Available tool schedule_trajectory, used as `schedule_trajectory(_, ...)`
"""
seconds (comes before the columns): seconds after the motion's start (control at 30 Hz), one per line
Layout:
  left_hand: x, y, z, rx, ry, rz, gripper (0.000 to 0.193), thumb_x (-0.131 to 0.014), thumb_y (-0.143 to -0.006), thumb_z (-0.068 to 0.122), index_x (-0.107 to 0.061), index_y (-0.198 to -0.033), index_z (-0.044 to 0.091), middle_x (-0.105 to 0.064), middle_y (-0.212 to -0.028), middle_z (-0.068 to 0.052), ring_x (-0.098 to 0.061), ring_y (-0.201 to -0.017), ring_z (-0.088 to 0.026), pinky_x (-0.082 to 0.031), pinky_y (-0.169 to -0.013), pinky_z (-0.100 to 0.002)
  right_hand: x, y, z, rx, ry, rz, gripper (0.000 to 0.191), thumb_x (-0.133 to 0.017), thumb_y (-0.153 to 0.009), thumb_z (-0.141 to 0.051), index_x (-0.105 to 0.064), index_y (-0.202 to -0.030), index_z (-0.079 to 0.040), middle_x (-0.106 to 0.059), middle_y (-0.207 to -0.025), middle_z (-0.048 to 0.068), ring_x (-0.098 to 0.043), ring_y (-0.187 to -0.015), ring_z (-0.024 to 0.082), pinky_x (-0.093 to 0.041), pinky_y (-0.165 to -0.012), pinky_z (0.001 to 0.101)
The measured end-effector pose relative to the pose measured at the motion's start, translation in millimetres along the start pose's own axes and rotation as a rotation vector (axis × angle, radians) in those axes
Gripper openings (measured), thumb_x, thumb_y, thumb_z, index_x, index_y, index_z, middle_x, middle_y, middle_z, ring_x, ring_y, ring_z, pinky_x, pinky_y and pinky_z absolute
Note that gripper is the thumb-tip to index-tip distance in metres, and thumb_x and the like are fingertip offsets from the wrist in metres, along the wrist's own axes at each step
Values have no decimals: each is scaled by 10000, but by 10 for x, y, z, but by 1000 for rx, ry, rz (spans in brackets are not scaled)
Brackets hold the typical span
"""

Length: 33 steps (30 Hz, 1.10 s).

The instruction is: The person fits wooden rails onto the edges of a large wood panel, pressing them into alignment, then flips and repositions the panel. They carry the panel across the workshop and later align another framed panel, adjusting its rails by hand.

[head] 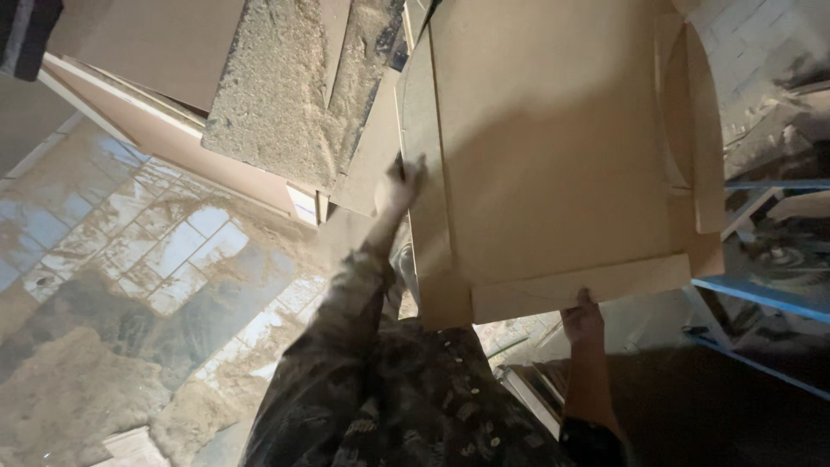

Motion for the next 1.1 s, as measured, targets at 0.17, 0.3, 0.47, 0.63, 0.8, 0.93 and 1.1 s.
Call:
schedule_trajectory(0.17, -158, 496, -317, 99, 20, 87, 553, -621, -900, 593, -698, -912, 46, -719, -834, -239, -711, -835, -460, -536, -746, -557, 75, -118, 100, -70, -155, -161, 243, -735, -1106, -63, -653, -1330, -110, -703, -1267, 35, -665, -1111, 149, -530, -786, 223)
schedule_trajectory(0.3, -199, 240, -221, 132, 34, 57, 521, -647, -913, 572, -729, -876, 59, -722, -850, -246, -709, -855, -462, -542, -780, -550, 10, -182, 105, -25, -57, -62, 216, -673, -1009, -143, -629, -1220, -128, -687, -1190, 15, -678, -1082, 160, -605, -861, 300)
schedule_trajectory(0.47, -147, -119, 141, 39, 26, 96, 472, -646, -945, 537, -749, -895, 79, -729, -872, -237, -702, -859, -458, -545, -787, -545, -385, -382, -21, -10, -59, -82, 227, -671, -1044, -167, -612, -1258, -121, -676, -1173, 29, -672, -1047, 165, -604, -834, 297)
schedule_trajectory(0.63, -218, -588, 588, -62, -10, 120, 435, -676, -868, 529, -705, -1037, 129, -764, -881, -178, -732, -832, -421, -575, -728, -517, -567, -530, -81, -15, -42, -84, 268, -675, -1074, -191, -607, -1299, -63, -671, -1157, 56, -672, -1011, 178, -595, -810, 306)
schedule_trajectory(0.8, -171, -710, 714, -131, -16, 70, 539, -653, -882, 574, -649, -1157, 110, -746, -881, -188, -716, -820, -443, -554, -697, -549, -551, -528, -83, 18, -35, 12, 294, -669, -1043, -182, -609, -1290, -33, -670, -1148, 67, -681, -1025, 184, -606, -870, 325)
schedule_trajectory(0.93, -155, -6, 83, 0, -87, -26, 533, -622, -938, 580, -648, -1159, 96, -722, -860, -216, -702, -814, -460, -536, -725, -566, -219, -216, -110, -28, -12, -115, 283, -685, -1050, -137, -603, -1312, -70, -679, -1203, 54, -652, -1094, 188, -553, -917, 322)
schedule_trajectory(1.1, -120, 284, -257, 6, -18, 3, 475, -631, -934, 551, -705, -944, 83, -752, -852, -179, -723, -811, -422, -553, -736, -541, 131, -82, 57, -16, -6, -67, 267, -703, -1040, -131, -611, -1284, -77, -679, -1210, 68, -648, -1117, 220, -560, -950, 381)
Point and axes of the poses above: each hand's wrist, its own y-axis away from the middle knuckle, its own x-axis out of the back of the hand, z = x × y, the point moved 8 cm from there along -y, towards the middle knuckle
